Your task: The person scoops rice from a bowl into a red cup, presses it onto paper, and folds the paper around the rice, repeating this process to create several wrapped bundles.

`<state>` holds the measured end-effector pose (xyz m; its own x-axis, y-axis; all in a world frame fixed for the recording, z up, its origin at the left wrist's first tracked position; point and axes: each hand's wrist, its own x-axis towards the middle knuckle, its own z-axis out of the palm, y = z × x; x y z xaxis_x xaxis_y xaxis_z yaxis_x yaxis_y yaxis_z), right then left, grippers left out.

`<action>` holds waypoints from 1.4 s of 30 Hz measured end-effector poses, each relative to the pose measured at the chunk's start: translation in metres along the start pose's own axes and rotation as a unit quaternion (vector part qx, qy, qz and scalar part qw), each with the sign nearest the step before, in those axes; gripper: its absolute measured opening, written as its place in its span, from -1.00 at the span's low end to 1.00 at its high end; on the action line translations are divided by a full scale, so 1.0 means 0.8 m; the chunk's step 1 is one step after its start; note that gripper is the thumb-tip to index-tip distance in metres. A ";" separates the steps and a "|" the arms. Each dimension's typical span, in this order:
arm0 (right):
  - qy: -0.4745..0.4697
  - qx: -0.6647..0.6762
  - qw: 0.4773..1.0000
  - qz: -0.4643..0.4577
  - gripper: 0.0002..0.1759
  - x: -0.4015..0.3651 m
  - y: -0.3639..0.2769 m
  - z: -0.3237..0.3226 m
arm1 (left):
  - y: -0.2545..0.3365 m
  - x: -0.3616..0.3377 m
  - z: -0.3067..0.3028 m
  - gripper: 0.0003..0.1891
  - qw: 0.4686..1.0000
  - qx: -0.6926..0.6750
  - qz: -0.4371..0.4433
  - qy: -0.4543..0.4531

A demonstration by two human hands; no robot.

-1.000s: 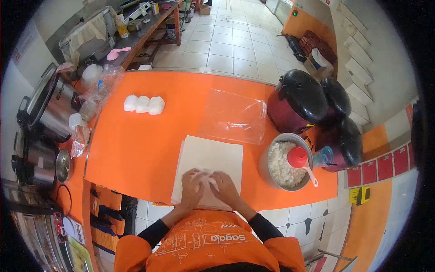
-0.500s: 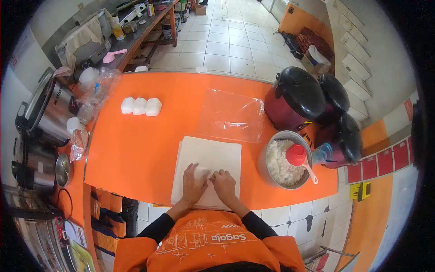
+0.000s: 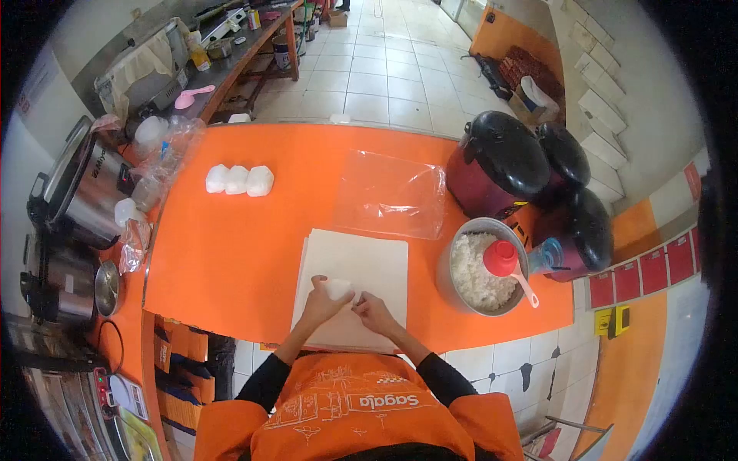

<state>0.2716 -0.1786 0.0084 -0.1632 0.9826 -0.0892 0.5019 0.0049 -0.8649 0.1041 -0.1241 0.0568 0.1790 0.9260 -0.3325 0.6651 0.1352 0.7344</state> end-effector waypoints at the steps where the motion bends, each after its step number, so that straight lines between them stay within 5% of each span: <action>1: -0.023 0.062 0.997 0.048 -0.88 0.001 0.000 -0.009 | 0.003 0.007 -0.001 -0.17 1.000 -0.018 0.003 -0.002; 4: 0.024 0.329 0.942 0.063 -0.90 -0.001 -0.012 -0.015 | 0.022 0.008 -0.027 -0.30 0.890 -0.402 -0.088 -0.194; 5: 0.056 0.427 0.901 0.046 -0.89 -0.004 -0.018 -0.010 | 0.028 0.002 -0.027 -0.35 0.861 -0.459 -0.108 -0.191; 7: 0.083 0.414 0.905 0.052 -0.85 -0.005 -0.030 0.000 | 0.036 -0.009 -0.021 -0.44 0.792 -0.563 -0.148 -0.183; 10: 0.077 0.426 0.900 0.055 -0.61 -0.002 -0.059 0.011 | 0.029 -0.002 -0.026 -0.49 0.776 -0.598 -0.089 -0.180; 12: 0.000 0.408 0.913 0.016 -0.28 0.000 -0.065 0.023 | 0.000 0.017 -0.038 -0.50 0.801 -0.575 -0.066 -0.156; 13: -0.024 0.411 0.911 0.003 -0.29 0.001 -0.072 0.024 | -0.009 0.024 -0.045 -0.50 0.813 -0.562 -0.053 -0.143; 15: -0.060 0.379 0.923 -0.021 -0.30 0.006 -0.083 0.023 | -0.026 0.030 -0.055 -0.51 0.954 -0.290 0.079 0.009; 17: -0.045 0.246 0.965 -0.074 -0.28 0.007 -0.078 0.021 | -0.109 0.068 -0.058 -0.51 0.991 -0.084 0.065 0.085; 19: -0.006 0.097 0.987 -0.129 -0.26 -0.003 -0.059 0.017 | -0.137 0.070 -0.101 -0.50 0.969 0.218 0.075 0.094; 20: 0.004 0.047 0.989 -0.140 -0.25 -0.008 -0.050 0.014 | -0.142 0.066 -0.123 -0.48 0.917 0.383 0.082 0.077; 23: -0.016 0.102 0.992 -0.070 -0.28 -0.024 -0.029 0.009 | -0.174 0.061 -0.153 -0.42 0.839 0.463 0.123 0.260; 26: -0.006 0.229 0.973 0.006 -0.32 -0.036 -0.042 -0.003 | -0.145 0.053 -0.148 -0.28 0.892 0.331 0.091 0.295; 29: 0.022 0.289 0.956 0.052 -0.32 -0.040 -0.060 -0.013 | -0.107 0.013 -0.120 -0.17 0.943 0.166 0.151 0.245; 33: 0.042 0.285 0.953 0.091 -0.35 -0.046 -0.061 -0.023 | -0.212 0.075 -0.132 -0.11 0.940 0.223 0.110 0.234; 35: 0.049 0.282 0.952 0.107 -0.38 -0.049 -0.064 -0.030 | -0.185 0.102 -0.186 -0.12 0.931 0.202 0.029 0.303; 38: 0.074 0.283 0.950 0.113 -0.41 -0.047 -0.074 -0.037 | -0.206 0.175 -0.252 -0.07 0.900 0.257 0.024 0.351; 42: 0.105 0.275 0.949 0.112 -0.44 -0.052 -0.075 -0.036 | -0.213 0.246 -0.318 -0.03 0.908 0.331 -0.008 0.256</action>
<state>0.2725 -0.2148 0.0782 0.0969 0.9631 -0.2511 -0.0250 -0.2499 -0.9680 -0.1585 0.1250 0.0165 -0.0834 0.9911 0.1036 0.9850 0.0662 0.1593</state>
